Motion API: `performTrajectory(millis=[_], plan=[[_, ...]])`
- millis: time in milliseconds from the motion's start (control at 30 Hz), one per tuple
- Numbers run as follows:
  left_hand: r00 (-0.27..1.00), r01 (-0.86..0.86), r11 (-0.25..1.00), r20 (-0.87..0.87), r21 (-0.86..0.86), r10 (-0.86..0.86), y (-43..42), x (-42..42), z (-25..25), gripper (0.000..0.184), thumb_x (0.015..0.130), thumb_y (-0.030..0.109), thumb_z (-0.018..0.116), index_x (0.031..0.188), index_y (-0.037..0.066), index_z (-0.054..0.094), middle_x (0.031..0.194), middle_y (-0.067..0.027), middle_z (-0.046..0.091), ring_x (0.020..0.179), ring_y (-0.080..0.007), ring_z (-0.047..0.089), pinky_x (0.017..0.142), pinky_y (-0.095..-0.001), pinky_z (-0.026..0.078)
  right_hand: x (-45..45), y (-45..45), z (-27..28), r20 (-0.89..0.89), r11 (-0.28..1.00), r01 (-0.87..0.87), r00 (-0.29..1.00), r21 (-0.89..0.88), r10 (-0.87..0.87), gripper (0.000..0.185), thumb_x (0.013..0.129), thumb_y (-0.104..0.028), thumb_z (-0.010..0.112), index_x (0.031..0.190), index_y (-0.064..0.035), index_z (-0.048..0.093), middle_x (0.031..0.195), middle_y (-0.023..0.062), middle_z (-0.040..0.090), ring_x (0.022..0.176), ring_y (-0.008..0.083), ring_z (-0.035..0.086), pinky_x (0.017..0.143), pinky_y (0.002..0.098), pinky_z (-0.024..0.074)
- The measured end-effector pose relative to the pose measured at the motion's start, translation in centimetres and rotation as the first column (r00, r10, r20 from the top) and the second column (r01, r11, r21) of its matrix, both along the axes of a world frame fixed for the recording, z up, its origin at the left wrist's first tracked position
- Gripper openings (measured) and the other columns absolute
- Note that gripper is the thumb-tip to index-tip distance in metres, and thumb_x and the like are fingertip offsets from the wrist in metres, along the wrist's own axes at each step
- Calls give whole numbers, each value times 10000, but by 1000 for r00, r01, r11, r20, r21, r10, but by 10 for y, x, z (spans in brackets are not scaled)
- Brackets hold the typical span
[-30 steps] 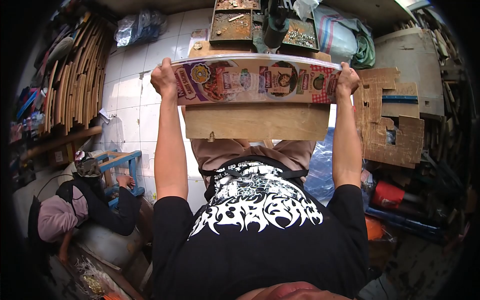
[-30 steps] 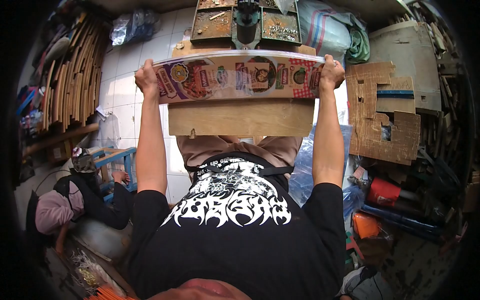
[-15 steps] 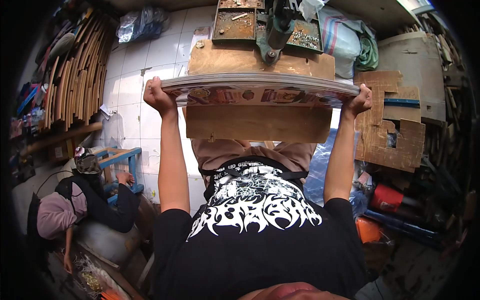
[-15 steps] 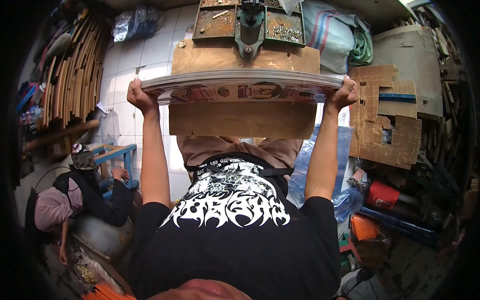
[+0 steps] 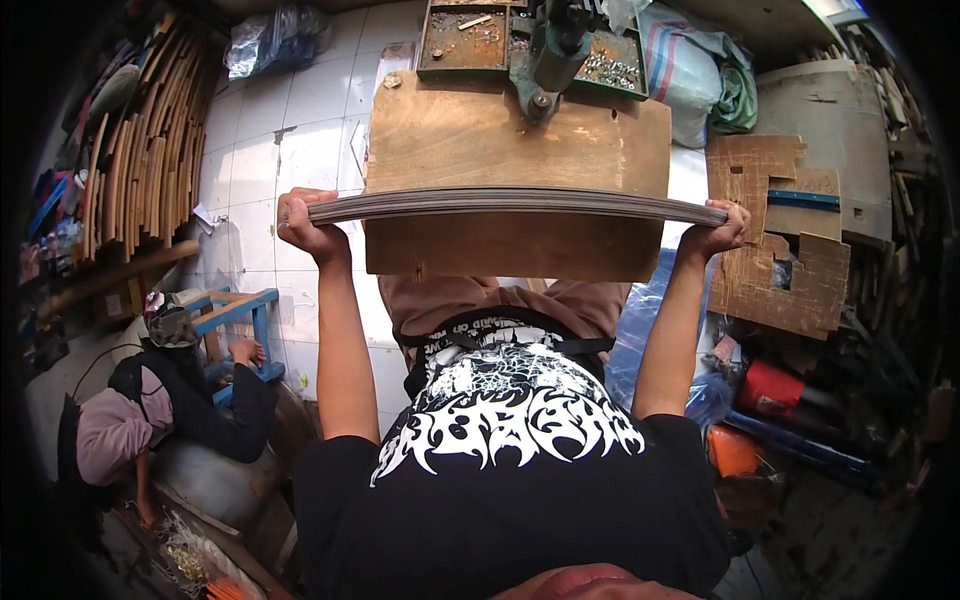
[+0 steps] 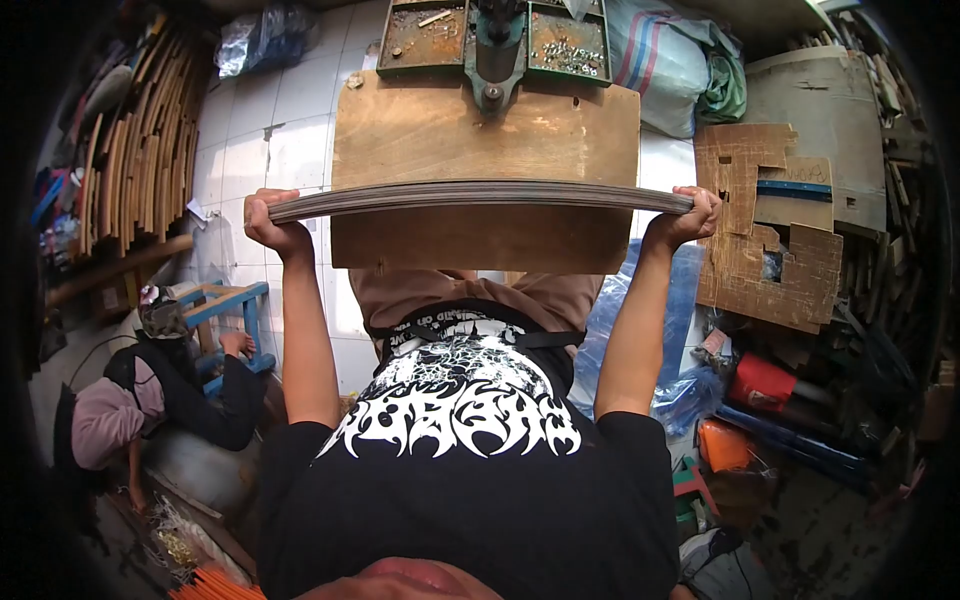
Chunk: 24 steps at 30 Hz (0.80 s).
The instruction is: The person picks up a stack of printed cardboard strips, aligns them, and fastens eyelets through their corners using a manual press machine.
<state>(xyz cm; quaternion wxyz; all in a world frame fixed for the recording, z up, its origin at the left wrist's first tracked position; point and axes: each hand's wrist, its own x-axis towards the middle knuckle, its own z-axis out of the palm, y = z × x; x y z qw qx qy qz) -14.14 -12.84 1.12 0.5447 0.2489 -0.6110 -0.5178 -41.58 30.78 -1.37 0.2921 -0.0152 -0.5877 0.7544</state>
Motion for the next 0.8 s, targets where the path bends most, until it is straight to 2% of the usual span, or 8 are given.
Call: performTrajectory(millis=[67, 100, 133, 233, 300, 433, 533, 800], plan=[[1000, 10, 1000, 24, -27, -9, 1, 8, -6, 328, 889, 301, 434, 715, 26, 478, 606, -133, 577, 572, -208, 563, 612, -343, 491, 8, -1, 5, -28, 996, 32, 999, 86, -30, 125, 791, -159, 508, 745, -43, 507, 643, 93, 552, 594, 210, 569, 647, 372, 526], [1000, 21, 1000, -2, -3, -21, 2, 11, -9, 323, 886, 299, 430, 717, 27, 474, 618, -138, 582, 587, -218, 569, 624, -355, 497, 15, -2, 7, 4, 994, 33, 999, 108, -34, 151, 791, -146, 489, 691, -34, 498, 669, 92, 548, 625, 207, 573, 711, 368, 506], [999, 34, 999, -30, 19, -33, 3, 14, -11, 317, 883, 296, 426, 720, 28, 470, 630, -142, 587, 601, -227, 574, 637, -367, 503, 18, 0, 6, 7, 994, 32, 999, 108, -33, 151, 791, -146, 489, 691, -34, 498, 669, 92, 548, 625, 207, 573, 711, 368, 506], [996, 79, 997, -48, 27, -78, 9, 25, -17, 289, 862, 297, 422, 769, 30, 481, 701, -164, 606, 685, -262, 592, 720, -411, 512, 26, 9, -2, 34, 998, 0, 999, 65, -3, 191, 792, -193, 473, 733, -13, 504, 725, 129, 593, 713, 244, 608, 821, 419, 506], [987, 139, 989, -91, 58, -133, 11, 34, -23, 280, 840, 299, 418, 808, 32, 497, 745, -170, 609, 766, -292, 603, 819, -448, 502, 35, 14, -8, 13, 996, -9, 1000, 84, 8, 203, 799, -200, 462, 739, -11, 505, 731, 136, 597, 726, 256, 611, 825, 424, 509], [987, 132, 991, -92, 15, -130, 14, 41, -29, 261, 819, 279, 404, 810, 35, 498, 749, -167, 613, 771, -298, 607, 855, -456, 493, 45, 22, -14, -33, 989, -8, 999, 147, 13, 229, 821, -207, 427, 747, -7, 510, 738, 149, 602, 749, 283, 617, 816, 445, 523], [986, 132, 991, -103, -1, -132, 15, 41, -29, 242, 834, 262, 401, 806, 38, 488, 744, -167, 623, 741, -276, 616, 852, -450, 484, 48, 20, -14, -36, 991, 7, 999, 133, -3, 229, 822, -203, 423, 749, -5, 510, 733, 149, 600, 749, 283, 617, 811, 447, 527], [983, 154, 988, -101, 12, -152, 16, 41, -26, 243, 834, 250, 387, 813, 34, 495, 758, -169, 620, 766, -289, 614, 855, -452, 490, 49, 18, -8, -22, 990, 2, 1000, 138, 1, 223, 821, -200, 428, 762, -2, 514, 722, 146, 596, 737, 274, 616, 803, 436, 528]])
